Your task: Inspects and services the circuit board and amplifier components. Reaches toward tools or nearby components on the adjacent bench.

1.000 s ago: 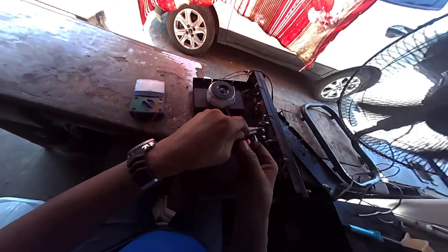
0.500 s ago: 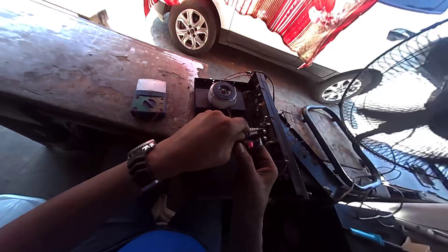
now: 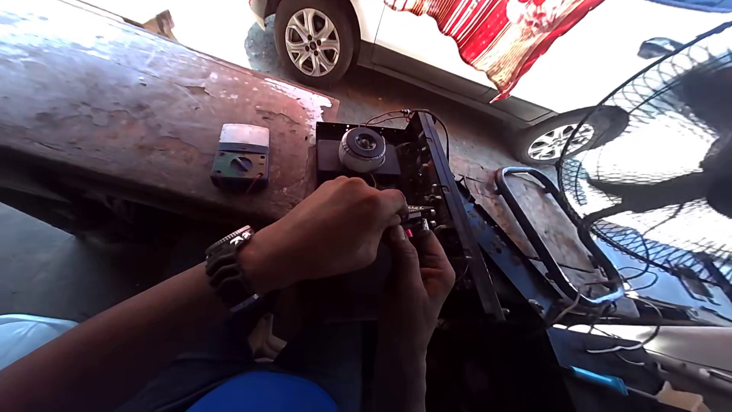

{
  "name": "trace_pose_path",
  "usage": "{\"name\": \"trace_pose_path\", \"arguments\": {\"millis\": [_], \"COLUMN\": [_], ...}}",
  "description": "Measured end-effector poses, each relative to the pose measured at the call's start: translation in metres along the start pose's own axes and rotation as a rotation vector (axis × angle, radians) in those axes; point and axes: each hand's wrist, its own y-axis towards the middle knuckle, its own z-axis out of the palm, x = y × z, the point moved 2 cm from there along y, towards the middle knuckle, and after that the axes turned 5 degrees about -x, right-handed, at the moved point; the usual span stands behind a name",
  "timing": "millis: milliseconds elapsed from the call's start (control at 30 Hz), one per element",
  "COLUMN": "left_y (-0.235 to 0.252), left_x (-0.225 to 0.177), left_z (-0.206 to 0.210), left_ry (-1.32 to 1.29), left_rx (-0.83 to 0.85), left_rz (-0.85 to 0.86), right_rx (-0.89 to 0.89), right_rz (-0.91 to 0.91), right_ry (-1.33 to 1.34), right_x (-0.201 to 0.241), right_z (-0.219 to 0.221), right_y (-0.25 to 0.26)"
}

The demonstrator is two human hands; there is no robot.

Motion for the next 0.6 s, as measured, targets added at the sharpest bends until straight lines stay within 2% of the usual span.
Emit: {"name": "trace_pose_path", "arguments": {"millis": [267, 333, 433, 533, 600], "left_y": [0.006, 0.009, 0.020, 0.034, 0.040], "left_x": [0.015, 0.021, 0.033, 0.050, 0.060], "left_z": [-0.008, -0.011, -0.018, -0.024, -0.027], "left_ry": [-0.027, -0.056, -0.118, -0.118, -0.059], "left_rx": [-0.008, -0.019, 0.028, 0.096, 0.121], "left_rz": [0.036, 0.054, 0.061, 0.067, 0.034], "right_rx": [-0.029, 0.058, 0.349, 0.798, 1.028], "right_rz": [0.048, 0.024, -0.058, -0.120, -0.109], "right_ry": [-0.055, -0.083, -0.140, -0.244, -0.276], "right_x": [-0.010, -0.008, 0.005, 0.015, 0.019], "right_z": [-0.023, -0.034, -0.050, -0.068, -0.079], "right_y": [0.012, 0.011, -0.004, -0.028, -0.044]}}
